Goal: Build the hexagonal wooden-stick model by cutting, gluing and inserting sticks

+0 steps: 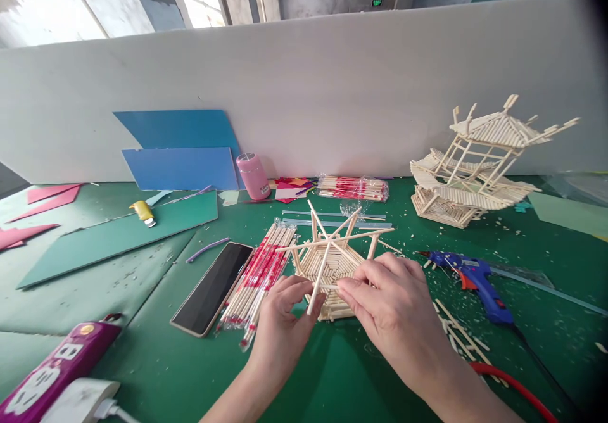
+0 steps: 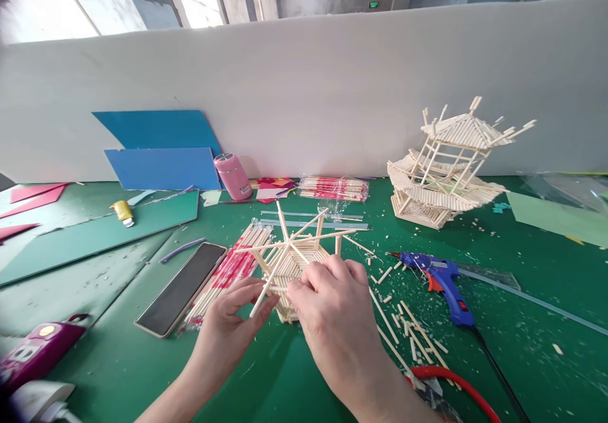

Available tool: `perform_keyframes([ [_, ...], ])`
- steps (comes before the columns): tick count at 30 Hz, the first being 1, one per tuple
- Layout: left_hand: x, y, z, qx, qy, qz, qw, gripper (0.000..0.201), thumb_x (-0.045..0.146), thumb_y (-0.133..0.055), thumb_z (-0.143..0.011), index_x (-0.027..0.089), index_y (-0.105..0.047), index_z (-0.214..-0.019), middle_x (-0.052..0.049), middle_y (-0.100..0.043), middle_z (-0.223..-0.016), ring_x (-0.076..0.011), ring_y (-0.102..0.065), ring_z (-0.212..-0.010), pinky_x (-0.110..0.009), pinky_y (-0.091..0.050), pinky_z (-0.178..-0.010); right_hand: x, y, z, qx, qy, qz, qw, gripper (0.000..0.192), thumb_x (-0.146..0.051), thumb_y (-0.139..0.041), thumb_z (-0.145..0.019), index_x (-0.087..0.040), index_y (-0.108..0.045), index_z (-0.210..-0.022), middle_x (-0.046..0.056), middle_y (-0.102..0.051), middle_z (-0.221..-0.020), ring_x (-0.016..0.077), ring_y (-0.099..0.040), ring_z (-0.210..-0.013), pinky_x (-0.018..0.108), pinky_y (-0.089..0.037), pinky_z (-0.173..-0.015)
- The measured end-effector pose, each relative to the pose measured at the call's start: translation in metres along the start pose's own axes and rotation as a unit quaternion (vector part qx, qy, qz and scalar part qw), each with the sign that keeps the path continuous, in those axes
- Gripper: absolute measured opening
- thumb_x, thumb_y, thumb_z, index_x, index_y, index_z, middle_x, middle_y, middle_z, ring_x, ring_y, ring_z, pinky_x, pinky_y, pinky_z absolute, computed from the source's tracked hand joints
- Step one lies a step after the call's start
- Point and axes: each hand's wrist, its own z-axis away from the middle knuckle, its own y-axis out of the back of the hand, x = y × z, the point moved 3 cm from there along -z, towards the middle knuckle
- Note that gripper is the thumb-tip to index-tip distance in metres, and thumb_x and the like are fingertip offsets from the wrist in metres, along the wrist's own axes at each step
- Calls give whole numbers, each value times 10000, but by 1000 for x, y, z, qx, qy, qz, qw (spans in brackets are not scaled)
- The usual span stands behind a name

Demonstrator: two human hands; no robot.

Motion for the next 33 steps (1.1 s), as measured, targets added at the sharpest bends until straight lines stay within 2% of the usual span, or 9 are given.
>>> perform_keyframes([
  [4, -1, 0, 0, -3, -1, -5, 1000, 174, 288, -533, -795, 179, -652, -727, -53, -636, -760, -193, -575, -709, -288, -462, -621, 0, 2, -1, 1, -1, 6, 1000, 132, -117, -640, -714, -249, -635, -728, -29, -593, -671, 157, -449, -703, 324, -261, -676],
  [9, -2, -2, -1, -7, -2, -3, 1000, 180, 282, -524, -804, 169, -632, -716, -53, -622, -739, -189, -559, -702, -290, -447, -622, 0, 5, -2, -8, -1, 2, 1000, 139, -209, -634, -743, -262, -632, -871, -18, -610, -736, 174, -464, -743, 336, -266, -695],
  [15, -4, -2, -1, -10, -3, -4, 1000, 174, 286, -524, -807, 176, -628, -721, -46, -624, -744, -185, -555, -705, -286, -442, -632, 2, 4, -2, -27, 14, -6, 1000, 142, -113, -624, -734, -252, -635, -761, -29, -588, -672, 160, -448, -735, 324, -261, -690],
  [21, -4, -1, -1, -11, -9, -8, 1000, 185, 289, -522, -808, 177, -636, -714, -46, -632, -744, -186, -562, -701, -286, -447, -626, 3, 2, -3, -35, 16, -11, 999, 127, -115, -603, -751, -238, -613, -723, -37, -590, -660, 151, -445, -730, 318, -257, -694],
  [33, -3, -1, -1, -12, -12, -14, 1000, 186, 289, -521, -809, 182, -646, -723, -43, -639, -746, -184, -564, -701, -278, -449, -628, 3, 2, -2, -32, 17, -13, 999, 124, -118, -615, -748, -242, -617, -739, -49, -606, -676, 143, -451, -733, 310, -252, -701],
])
